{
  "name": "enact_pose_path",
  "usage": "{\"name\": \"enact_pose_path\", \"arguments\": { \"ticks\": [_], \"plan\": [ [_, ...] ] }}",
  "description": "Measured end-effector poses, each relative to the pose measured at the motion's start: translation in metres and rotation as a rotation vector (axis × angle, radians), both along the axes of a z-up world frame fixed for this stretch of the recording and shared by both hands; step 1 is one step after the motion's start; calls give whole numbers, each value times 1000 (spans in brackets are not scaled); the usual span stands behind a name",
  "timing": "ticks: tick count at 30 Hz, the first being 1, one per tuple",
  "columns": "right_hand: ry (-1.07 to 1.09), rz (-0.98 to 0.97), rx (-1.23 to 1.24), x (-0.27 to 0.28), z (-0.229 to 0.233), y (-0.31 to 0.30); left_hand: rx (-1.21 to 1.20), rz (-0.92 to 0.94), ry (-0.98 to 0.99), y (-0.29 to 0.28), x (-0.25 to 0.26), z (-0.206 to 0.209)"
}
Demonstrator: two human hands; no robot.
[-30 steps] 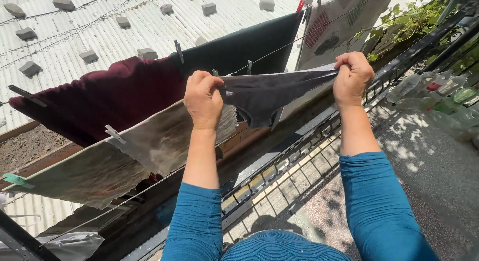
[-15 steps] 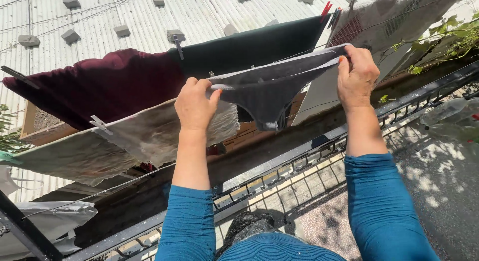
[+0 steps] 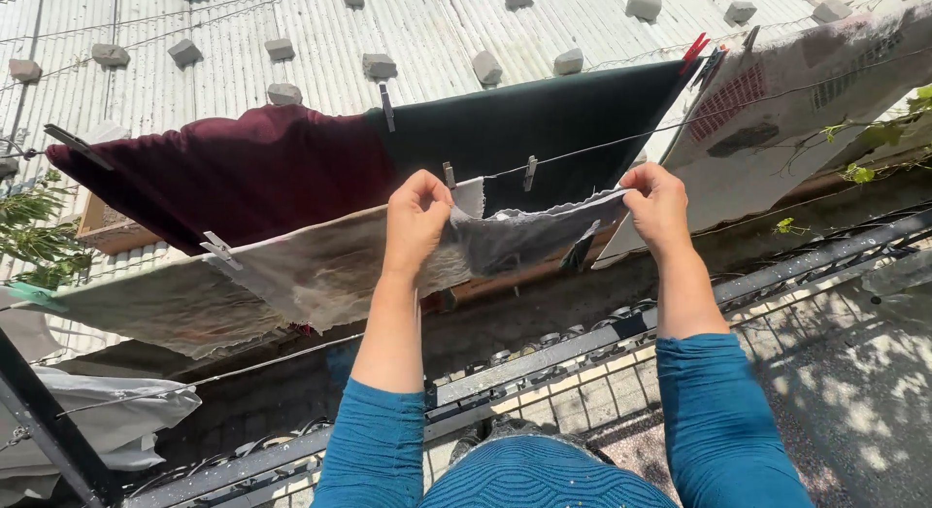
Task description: Hanging and rearranging clothes and rags on a balcony clothesline using clothespins.
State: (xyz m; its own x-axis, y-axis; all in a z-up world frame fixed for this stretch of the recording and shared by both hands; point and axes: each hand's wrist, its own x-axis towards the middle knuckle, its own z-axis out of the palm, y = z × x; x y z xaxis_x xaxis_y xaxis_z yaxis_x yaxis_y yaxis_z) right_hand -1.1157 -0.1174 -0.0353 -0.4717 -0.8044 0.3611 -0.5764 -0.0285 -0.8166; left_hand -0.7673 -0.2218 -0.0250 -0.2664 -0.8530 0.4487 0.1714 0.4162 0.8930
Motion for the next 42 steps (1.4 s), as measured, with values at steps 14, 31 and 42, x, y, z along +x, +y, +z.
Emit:
{"name": "enact_pose_path", "arguments": {
  "ticks": [14,31,42],
  "plan": [
    [-129,587,-1,52,15,-43,167,-154,-276,23,-105,-14],
    [-1197,568,113,56,-47,-77,73,118,-177,26,-103,20],
    [-1039,297,-127,-43,-54,-58,-114,323,-543,16,-173,47]
  ]
}}
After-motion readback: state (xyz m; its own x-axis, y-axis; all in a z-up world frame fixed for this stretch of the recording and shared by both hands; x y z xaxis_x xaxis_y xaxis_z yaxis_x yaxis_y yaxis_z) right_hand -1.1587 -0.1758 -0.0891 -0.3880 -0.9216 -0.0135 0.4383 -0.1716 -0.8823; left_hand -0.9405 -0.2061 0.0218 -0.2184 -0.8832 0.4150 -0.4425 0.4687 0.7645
